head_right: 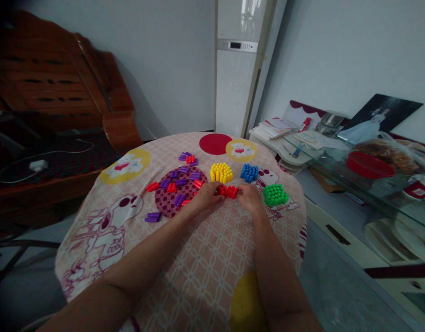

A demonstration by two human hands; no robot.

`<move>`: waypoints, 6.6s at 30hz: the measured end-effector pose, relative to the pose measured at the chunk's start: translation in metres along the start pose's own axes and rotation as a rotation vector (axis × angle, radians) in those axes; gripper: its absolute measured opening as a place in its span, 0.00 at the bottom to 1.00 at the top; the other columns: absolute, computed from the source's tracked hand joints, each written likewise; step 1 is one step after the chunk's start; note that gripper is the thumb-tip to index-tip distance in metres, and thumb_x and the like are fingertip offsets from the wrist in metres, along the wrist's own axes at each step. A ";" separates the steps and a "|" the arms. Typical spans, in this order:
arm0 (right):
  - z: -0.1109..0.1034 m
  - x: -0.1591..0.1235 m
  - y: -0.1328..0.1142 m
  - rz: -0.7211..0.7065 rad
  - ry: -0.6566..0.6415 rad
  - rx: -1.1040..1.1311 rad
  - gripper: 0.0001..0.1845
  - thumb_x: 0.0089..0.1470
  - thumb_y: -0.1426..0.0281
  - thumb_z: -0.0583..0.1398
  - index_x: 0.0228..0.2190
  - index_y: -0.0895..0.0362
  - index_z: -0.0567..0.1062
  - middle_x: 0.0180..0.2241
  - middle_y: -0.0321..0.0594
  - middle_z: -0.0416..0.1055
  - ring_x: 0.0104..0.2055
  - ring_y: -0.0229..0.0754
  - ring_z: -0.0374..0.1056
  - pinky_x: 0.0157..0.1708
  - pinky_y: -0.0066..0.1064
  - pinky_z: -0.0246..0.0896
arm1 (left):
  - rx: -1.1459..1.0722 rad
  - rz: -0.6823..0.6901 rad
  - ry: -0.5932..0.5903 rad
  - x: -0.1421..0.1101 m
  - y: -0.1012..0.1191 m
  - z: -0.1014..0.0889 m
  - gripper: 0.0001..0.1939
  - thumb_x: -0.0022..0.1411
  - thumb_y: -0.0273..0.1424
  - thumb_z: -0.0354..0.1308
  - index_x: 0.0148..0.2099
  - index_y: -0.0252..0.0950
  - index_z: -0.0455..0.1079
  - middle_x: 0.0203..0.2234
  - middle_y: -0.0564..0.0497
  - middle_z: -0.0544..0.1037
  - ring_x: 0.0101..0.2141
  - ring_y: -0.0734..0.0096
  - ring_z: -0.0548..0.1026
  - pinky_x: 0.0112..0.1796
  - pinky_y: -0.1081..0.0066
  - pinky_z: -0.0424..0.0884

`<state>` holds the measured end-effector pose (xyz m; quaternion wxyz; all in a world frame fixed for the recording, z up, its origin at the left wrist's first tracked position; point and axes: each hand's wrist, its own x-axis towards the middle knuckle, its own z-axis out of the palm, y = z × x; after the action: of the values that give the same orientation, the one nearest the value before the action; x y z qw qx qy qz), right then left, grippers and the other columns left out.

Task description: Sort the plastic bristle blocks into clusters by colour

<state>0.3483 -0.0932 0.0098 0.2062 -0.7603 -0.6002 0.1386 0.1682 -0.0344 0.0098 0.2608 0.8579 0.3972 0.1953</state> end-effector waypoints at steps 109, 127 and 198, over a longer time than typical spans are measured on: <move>0.003 -0.005 0.008 0.143 -0.048 0.468 0.15 0.57 0.67 0.53 0.20 0.55 0.68 0.16 0.39 0.73 0.18 0.42 0.71 0.17 0.26 0.64 | -0.135 -0.325 0.592 -0.021 -0.071 -0.110 0.10 0.54 0.32 0.56 0.35 0.33 0.76 0.23 0.51 0.79 0.27 0.70 0.76 0.30 0.75 0.68; 0.004 -0.002 0.012 0.235 0.086 0.546 0.14 0.54 0.63 0.55 0.20 0.54 0.70 0.12 0.36 0.68 0.14 0.43 0.67 0.14 0.30 0.62 | 0.170 -0.564 0.050 -0.062 -0.140 -0.153 0.08 0.47 0.31 0.63 0.32 0.39 0.79 0.23 0.52 0.81 0.26 0.66 0.77 0.28 0.73 0.67; 0.002 -0.004 0.008 0.012 0.350 0.469 0.18 0.53 0.56 0.57 0.22 0.57 0.73 0.16 0.36 0.69 0.20 0.39 0.67 0.20 0.26 0.60 | -0.367 0.065 0.057 -0.015 -0.025 -0.076 0.10 0.58 0.30 0.57 0.40 0.33 0.75 0.28 0.50 0.79 0.27 0.72 0.75 0.30 0.73 0.70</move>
<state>0.3529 -0.0977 0.0039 0.4761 -0.7077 -0.5024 0.1416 0.1031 -0.0098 0.0526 0.3953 0.8024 0.3343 0.2970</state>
